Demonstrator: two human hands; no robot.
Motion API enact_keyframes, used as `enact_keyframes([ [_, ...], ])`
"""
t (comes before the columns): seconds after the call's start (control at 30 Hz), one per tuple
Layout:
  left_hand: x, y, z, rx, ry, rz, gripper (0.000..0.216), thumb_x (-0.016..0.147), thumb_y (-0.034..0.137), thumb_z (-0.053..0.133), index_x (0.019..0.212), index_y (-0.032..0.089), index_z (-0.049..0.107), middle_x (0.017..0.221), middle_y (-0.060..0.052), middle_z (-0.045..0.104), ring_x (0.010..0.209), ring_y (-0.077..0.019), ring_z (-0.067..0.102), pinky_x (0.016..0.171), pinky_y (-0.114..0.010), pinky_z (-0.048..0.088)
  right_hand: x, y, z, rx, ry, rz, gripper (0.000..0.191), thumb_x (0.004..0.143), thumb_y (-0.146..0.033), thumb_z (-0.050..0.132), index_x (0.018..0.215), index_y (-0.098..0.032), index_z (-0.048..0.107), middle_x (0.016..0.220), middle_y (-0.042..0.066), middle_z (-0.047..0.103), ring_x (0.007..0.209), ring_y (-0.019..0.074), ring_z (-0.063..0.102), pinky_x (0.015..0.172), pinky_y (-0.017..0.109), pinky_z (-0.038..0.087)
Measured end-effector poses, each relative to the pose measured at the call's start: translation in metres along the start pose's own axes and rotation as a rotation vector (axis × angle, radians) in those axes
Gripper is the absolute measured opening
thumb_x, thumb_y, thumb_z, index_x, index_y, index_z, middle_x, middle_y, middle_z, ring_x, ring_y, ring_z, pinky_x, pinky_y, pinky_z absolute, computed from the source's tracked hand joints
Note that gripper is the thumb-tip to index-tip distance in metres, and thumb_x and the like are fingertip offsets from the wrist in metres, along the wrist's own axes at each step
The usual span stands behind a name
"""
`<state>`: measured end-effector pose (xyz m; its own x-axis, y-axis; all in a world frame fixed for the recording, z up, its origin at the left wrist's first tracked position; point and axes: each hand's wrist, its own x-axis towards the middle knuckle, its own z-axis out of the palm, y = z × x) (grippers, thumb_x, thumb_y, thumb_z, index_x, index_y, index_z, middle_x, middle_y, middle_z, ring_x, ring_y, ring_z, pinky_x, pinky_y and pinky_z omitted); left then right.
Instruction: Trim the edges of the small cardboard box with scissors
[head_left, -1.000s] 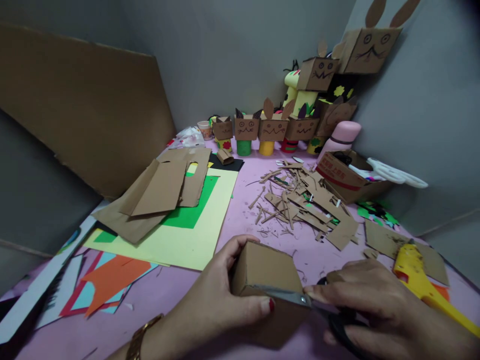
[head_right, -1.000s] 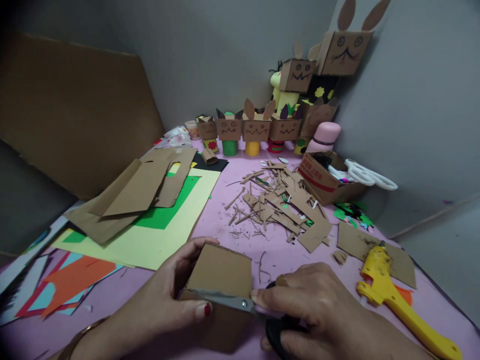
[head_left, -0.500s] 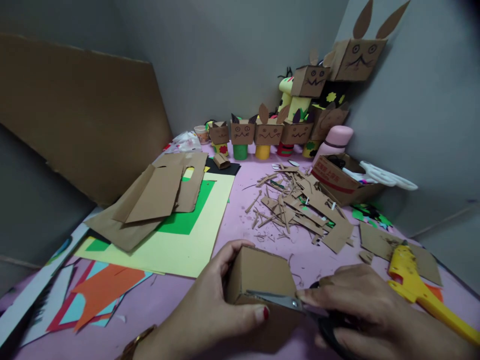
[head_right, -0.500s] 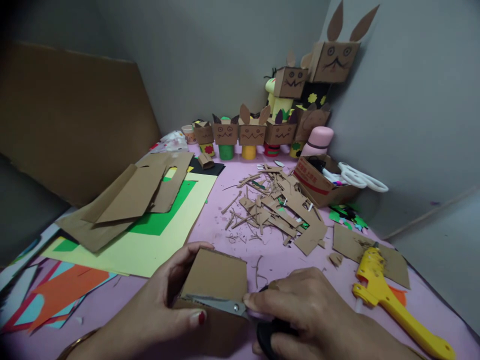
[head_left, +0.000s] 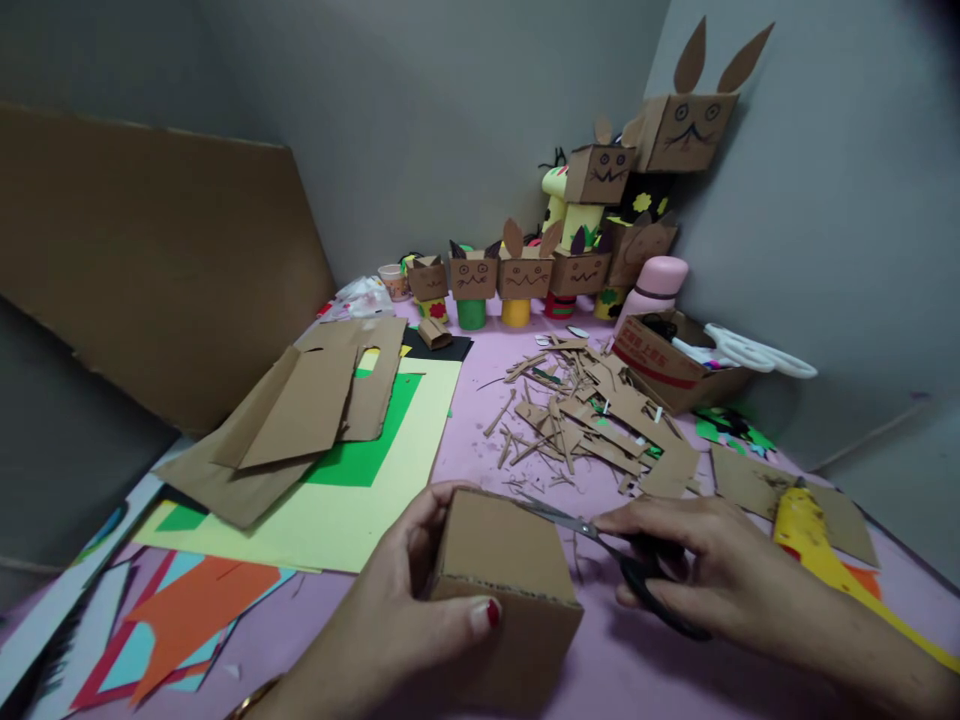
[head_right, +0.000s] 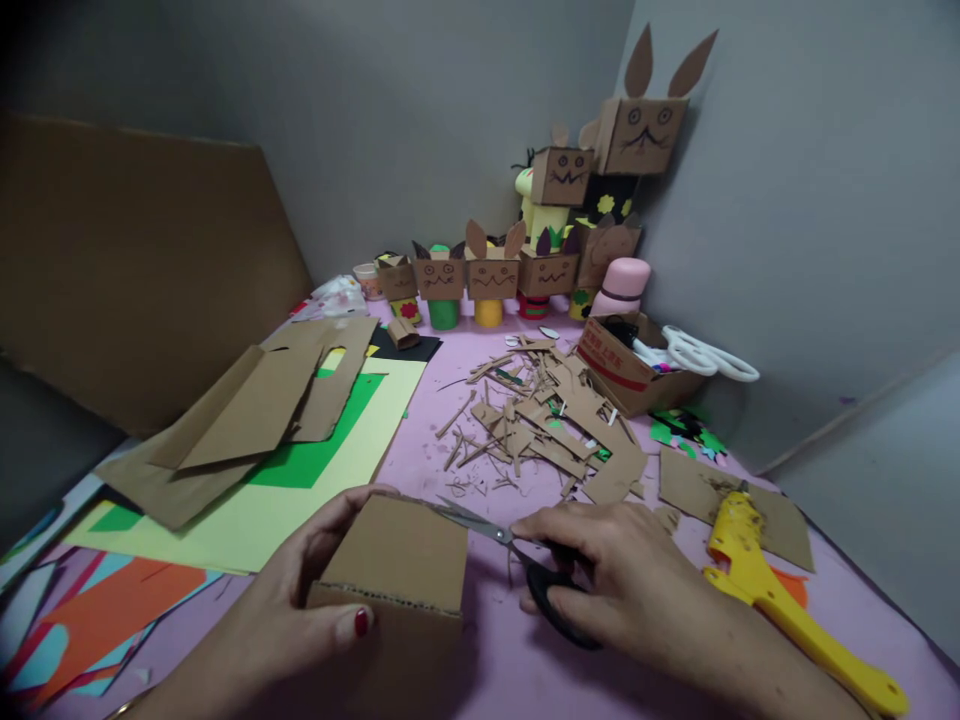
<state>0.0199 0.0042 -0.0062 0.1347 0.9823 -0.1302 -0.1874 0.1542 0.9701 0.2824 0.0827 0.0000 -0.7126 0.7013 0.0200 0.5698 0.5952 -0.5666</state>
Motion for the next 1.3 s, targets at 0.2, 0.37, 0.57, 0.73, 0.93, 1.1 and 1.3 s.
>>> enact_keyframes([
  [0.2,-0.0021,0.0006,0.003,0.03,-0.036,-0.043,0.061,0.059,0.036,0.081,0.112,0.024,0.053,0.105,-0.005,0.068,0.097,-0.0245,0.064,0.074,-0.03,0.05,-0.0038,0.0003,0.0015,-0.05,0.014,-0.065,0.019,0.079,-0.024,0.064,0.098,-0.024,0.07,0.077,-0.001,0.069,0.063,0.0127,0.059,0.057,0.023,0.039],
  [0.37,-0.003,0.0001,0.0056,0.006,-0.041,-0.054,0.062,0.057,0.036,0.082,0.111,0.025,0.053,0.107,-0.003,0.068,0.095,-0.0233,0.064,0.076,-0.029,0.049,-0.0037,0.0,0.002,-0.056,0.016,-0.097,0.019,0.08,-0.021,0.063,0.098,-0.023,0.069,0.073,-0.002,0.068,0.062,0.0114,0.06,0.056,0.022,0.038],
  [0.57,-0.0035,0.0004,0.0027,0.014,-0.1,-0.022,0.063,0.059,0.036,0.082,0.113,0.026,0.051,0.108,-0.004,0.068,0.102,-0.0262,0.063,0.078,-0.031,0.049,-0.0036,0.0,0.0024,-0.065,0.03,-0.097,0.017,0.081,-0.026,0.064,0.097,-0.023,0.068,0.078,-0.001,0.069,0.063,0.012,0.06,0.056,0.022,0.04],
  [0.73,-0.0033,-0.0037,0.0016,0.023,-0.086,-0.003,0.067,0.058,0.038,0.083,0.115,0.027,0.05,0.111,-0.004,0.067,0.103,-0.0264,0.063,0.08,-0.032,0.049,-0.003,-0.0021,0.0027,-0.036,0.03,-0.119,0.013,0.08,-0.02,0.063,0.091,-0.023,0.069,0.076,-0.001,0.071,0.063,0.0122,0.063,0.055,0.021,0.041],
  [0.93,-0.0028,-0.0055,0.0025,0.033,-0.073,-0.002,0.069,0.056,0.03,0.082,0.116,0.026,0.049,0.112,-0.005,0.066,0.104,-0.0276,0.061,0.083,-0.035,0.048,-0.0045,-0.0079,0.0028,0.024,0.027,-0.115,0.014,0.08,-0.02,0.06,0.09,-0.023,0.069,0.077,0.0,0.073,0.057,0.0119,0.061,0.052,0.021,0.041],
  [1.1,-0.0041,-0.0041,0.0036,0.039,-0.06,-0.005,0.071,0.057,0.03,0.081,0.118,0.025,0.046,0.119,-0.008,0.063,0.102,-0.0269,0.062,0.084,-0.037,0.049,-0.0062,-0.0083,0.0053,-0.03,0.031,-0.107,0.024,0.078,-0.021,0.062,0.101,-0.025,0.067,0.083,0.001,0.071,0.063,0.0131,0.061,0.055,0.023,0.041],
  [1.3,-0.003,-0.0059,0.0021,0.034,-0.051,-0.003,0.071,0.056,0.031,0.083,0.115,0.026,0.046,0.118,-0.008,0.063,0.113,-0.0312,0.058,0.085,-0.037,0.048,-0.0037,-0.0082,0.008,0.008,0.056,-0.1,0.024,0.079,-0.021,0.062,0.102,-0.024,0.069,0.079,0.001,0.071,0.063,0.0134,0.062,0.057,0.024,0.042],
])
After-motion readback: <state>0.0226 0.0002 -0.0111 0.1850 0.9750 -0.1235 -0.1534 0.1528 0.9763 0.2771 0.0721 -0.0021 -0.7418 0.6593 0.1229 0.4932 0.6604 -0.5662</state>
